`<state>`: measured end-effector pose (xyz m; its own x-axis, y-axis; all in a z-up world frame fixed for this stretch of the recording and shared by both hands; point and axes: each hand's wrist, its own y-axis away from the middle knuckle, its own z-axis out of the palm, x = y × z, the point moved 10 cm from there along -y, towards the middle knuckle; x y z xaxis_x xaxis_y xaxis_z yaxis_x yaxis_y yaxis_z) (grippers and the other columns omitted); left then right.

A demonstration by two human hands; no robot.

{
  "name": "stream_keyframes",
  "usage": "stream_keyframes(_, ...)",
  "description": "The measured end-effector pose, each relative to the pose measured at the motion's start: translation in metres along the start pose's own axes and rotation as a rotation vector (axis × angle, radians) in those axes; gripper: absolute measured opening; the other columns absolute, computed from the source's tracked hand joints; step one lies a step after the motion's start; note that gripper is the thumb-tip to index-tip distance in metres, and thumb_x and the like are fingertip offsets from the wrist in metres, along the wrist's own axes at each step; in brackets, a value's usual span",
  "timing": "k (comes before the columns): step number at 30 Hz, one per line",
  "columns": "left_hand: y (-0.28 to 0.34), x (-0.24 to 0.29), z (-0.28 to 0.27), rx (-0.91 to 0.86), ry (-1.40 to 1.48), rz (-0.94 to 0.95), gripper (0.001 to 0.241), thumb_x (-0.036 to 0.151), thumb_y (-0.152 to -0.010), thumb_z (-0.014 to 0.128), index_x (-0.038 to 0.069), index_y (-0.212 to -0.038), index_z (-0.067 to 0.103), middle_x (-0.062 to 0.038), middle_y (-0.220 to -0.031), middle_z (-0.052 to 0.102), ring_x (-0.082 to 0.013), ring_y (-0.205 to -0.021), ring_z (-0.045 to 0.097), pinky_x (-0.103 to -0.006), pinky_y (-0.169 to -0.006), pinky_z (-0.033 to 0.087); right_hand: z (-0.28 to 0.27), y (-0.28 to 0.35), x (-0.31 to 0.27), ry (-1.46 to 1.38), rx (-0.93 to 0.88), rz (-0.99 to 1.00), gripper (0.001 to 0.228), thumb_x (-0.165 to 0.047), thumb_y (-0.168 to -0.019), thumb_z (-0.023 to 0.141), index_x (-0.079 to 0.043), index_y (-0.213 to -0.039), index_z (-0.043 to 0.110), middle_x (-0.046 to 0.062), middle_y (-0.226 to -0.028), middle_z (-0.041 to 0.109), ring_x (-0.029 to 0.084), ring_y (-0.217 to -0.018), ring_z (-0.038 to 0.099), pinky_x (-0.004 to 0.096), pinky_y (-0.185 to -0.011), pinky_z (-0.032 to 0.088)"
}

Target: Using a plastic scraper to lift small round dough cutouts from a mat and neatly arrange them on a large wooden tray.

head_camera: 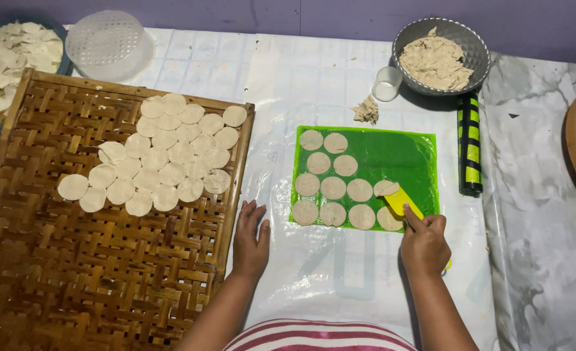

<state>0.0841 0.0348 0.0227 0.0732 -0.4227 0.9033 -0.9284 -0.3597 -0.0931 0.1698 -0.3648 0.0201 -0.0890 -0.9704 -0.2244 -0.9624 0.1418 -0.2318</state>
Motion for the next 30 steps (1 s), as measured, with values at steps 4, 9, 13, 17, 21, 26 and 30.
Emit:
stream_keyframes(4, -0.005, -0.026, 0.000, 0.072, -0.026, 0.076, 0.037, 0.024, -0.105, 0.053, 0.002, -0.133, 0.062, -0.019, -0.152, 0.049, -0.0343, -0.151, 0.036, -0.0455, -0.119, 0.036, 0.000, -0.007, -0.003, -0.063, 0.049, -0.013, 0.038, -0.018, -0.091, 0.077, -0.040, -0.121, 0.078, 0.001, -0.101, 0.054, 0.019, -0.078, 0.062, 0.038, -0.062, 0.055)
stream_keyframes(9, -0.013, -0.036, -0.005, 0.044, 0.066, 0.007, 0.040, 0.027, -0.106, 0.050, 0.002, -0.135, 0.061, -0.019, -0.151, 0.052, -0.0330, -0.146, 0.044, -0.0447, -0.118, 0.036, -0.017, -0.017, -0.021, -0.132, 0.121, -0.042, 0.035, -0.017, -0.092, 0.077, -0.039, -0.120, 0.078, 0.002, -0.101, 0.055, 0.021, -0.079, 0.063, 0.038, -0.062, 0.055)
stream_keyframes(13, -0.013, -0.017, -0.015, 0.091, 0.060, -0.007, 0.041, 0.029, -0.106, 0.050, 0.004, -0.136, 0.062, -0.018, -0.150, 0.055, -0.0327, -0.147, 0.044, -0.0449, -0.119, 0.037, -0.040, -0.020, -0.042, -0.156, 0.154, -0.094, 0.036, -0.016, -0.093, 0.077, -0.039, -0.121, 0.078, 0.003, -0.101, 0.055, 0.021, -0.079, 0.063, 0.038, -0.061, 0.054)
stream_keyframes(17, -0.017, -0.025, 0.009, 0.047, 0.386, -0.189, 0.047, 0.034, -0.105, 0.046, 0.004, -0.139, 0.059, -0.019, -0.150, 0.055, -0.0310, -0.145, 0.046, -0.0416, -0.120, 0.035, -0.069, -0.014, -0.078, -0.225, 0.119, -0.178, 0.043, -0.011, -0.092, 0.074, -0.040, -0.124, 0.078, 0.003, -0.102, 0.057, 0.020, -0.079, 0.063, 0.038, -0.063, 0.053)
stream_keyframes(21, -0.003, -0.010, 0.064, -0.254, 0.985, -0.699, 0.070, 0.056, -0.102, 0.032, 0.001, -0.141, 0.053, -0.021, -0.140, 0.060, -0.0292, -0.132, 0.058, -0.0416, -0.114, 0.046, -0.089, 0.004, -0.127, -0.371, -0.005, -0.383, 0.044, -0.012, -0.089, 0.074, -0.041, -0.122, 0.075, 0.003, -0.100, 0.059, 0.019, -0.075, 0.064, 0.039, -0.060, 0.052)
stream_keyframes(26, -0.003, -0.042, 0.103, -0.456, 1.342, -0.713, 0.067, 0.053, -0.104, 0.043, -0.005, -0.134, 0.059, -0.020, -0.123, 0.068, -0.0262, -0.110, 0.068, -0.0384, -0.097, 0.056, -0.102, 0.030, -0.173, -0.318, -0.100, -0.657, 0.054, -0.012, -0.080, 0.075, -0.046, -0.122, 0.073, 0.002, -0.097, 0.060, 0.021, -0.072, 0.065, 0.039, -0.060, 0.054)
stream_keyframes(30, -0.011, -0.037, 0.077, -0.350, 1.163, -0.624, 0.034, 0.025, -0.106, 0.062, 0.000, -0.127, 0.065, -0.008, -0.111, 0.073, -0.0133, -0.094, 0.071, -0.0268, -0.082, 0.059, -0.099, 0.036, -0.185, -0.192, -0.152, -0.683, 0.053, -0.015, -0.078, 0.075, -0.048, -0.119, 0.073, 0.000, -0.096, 0.063, 0.021, -0.070, 0.066, 0.039, -0.058, 0.054)
